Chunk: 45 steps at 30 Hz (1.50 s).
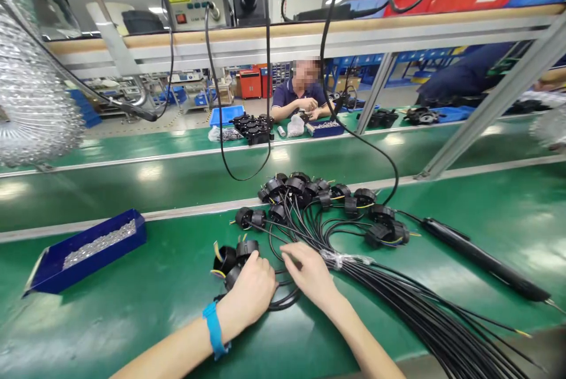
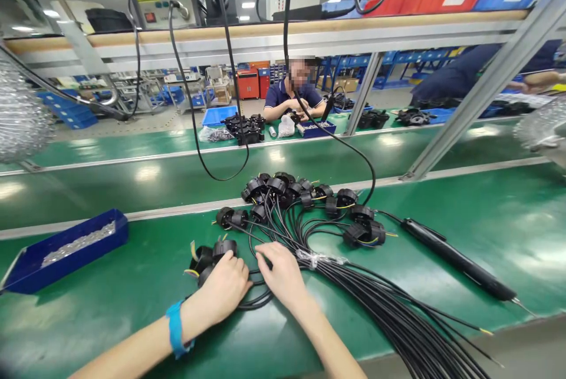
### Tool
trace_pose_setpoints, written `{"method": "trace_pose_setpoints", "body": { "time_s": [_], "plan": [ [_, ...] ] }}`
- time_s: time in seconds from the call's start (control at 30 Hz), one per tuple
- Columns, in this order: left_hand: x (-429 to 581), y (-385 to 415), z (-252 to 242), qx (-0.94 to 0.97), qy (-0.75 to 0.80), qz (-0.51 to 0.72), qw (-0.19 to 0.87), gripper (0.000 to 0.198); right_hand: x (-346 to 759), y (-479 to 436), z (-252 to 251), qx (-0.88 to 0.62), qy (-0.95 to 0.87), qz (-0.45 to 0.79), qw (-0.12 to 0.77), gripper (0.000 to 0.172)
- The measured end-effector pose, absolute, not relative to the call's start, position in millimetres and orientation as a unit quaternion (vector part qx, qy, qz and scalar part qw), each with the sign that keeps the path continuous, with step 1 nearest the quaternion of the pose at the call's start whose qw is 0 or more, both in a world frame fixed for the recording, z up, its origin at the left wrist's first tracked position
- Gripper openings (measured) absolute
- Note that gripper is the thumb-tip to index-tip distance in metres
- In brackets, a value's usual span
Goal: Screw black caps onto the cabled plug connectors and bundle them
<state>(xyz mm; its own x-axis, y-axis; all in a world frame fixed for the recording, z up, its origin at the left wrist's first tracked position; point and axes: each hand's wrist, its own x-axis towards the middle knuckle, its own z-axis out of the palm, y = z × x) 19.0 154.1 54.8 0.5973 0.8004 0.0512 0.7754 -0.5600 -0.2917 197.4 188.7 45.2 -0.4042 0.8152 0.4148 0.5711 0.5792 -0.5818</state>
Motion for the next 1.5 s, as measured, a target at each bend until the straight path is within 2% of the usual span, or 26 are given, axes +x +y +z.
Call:
{"method": "trace_pose_setpoints", "body": {
  "time_s": [0.07, 0.23, 0.43, 0.57, 0.7, 0.77, 0.87, 0.93, 1.03, 1.17, 1.27, 1.37, 1.5],
  "plan": [
    [25.6, 148.0, 60.6, -0.888, -0.44, 0.066, 0.118, 0.03, 199.1, 202.5, 49.3, -0.441, -0.817, 0.137, 0.347, 0.029],
    [23.7, 137.5, 68.6, -0.9, -0.419, 0.097, 0.068, 0.027, 184.7, 218.9, 38.0, -0.453, -0.845, 0.126, 0.254, 0.037],
    [12.4, 143.5, 90.6, -0.922, -0.386, -0.013, -0.009, 0.019, 176.4, 192.1, 19.4, -0.424, -0.864, 0.16, 0.221, 0.024],
    [21.8, 197.7, 101.4, -0.93, -0.363, -0.056, 0.006, 0.024, 173.7, 182.5, 21.3, -0.419, -0.858, 0.187, 0.231, 0.017],
    [27.6, 245.4, 86.1, -0.933, -0.359, 0.005, 0.037, 0.014, 175.0, 182.9, 25.8, -0.394, -0.861, 0.208, 0.247, 0.012],
    [23.0, 254.3, 77.8, -0.921, -0.386, 0.029, 0.046, 0.018, 179.1, 187.4, 28.5, -0.395, -0.853, 0.206, 0.272, 0.01],
    [15.2, 251.5, 73.8, -0.915, -0.399, 0.035, 0.038, 0.023, 187.9, 203.6, 33.5, -0.443, -0.816, 0.171, 0.33, 0.02],
    [15.3, 244.6, 74.8, -0.914, -0.401, 0.045, 0.037, 0.027, 192.2, 219.7, 35.4, -0.497, -0.786, 0.142, 0.34, 0.029],
    [22.4, 234.1, 75.2, -0.913, -0.399, 0.07, 0.043, 0.033, 191.8, 242.3, 32.4, -0.529, -0.778, 0.15, 0.304, 0.043],
    [26.8, 223.3, 77.9, -0.917, -0.386, 0.08, 0.053, 0.024, 184.0, 250.8, 23.3, -0.488, -0.81, 0.184, 0.27, 0.043],
    [23.5, 224.0, 92.6, -0.928, -0.367, 0.041, 0.05, 0.017, 181.5, 243.1, 21.7, -0.434, -0.843, 0.198, 0.247, 0.035],
    [23.7, 239.1, 108.7, -0.932, -0.357, -0.037, 0.048, 0.019, 182.5, 235.6, 24.3, -0.406, -0.859, 0.204, 0.235, 0.022],
    [27.6, 263.0, 104.3, -0.953, -0.288, -0.032, 0.088, 0.032, 185.2, 231.2, 28.3, -0.389, -0.871, 0.202, 0.224, 0.025]
  ]
}}
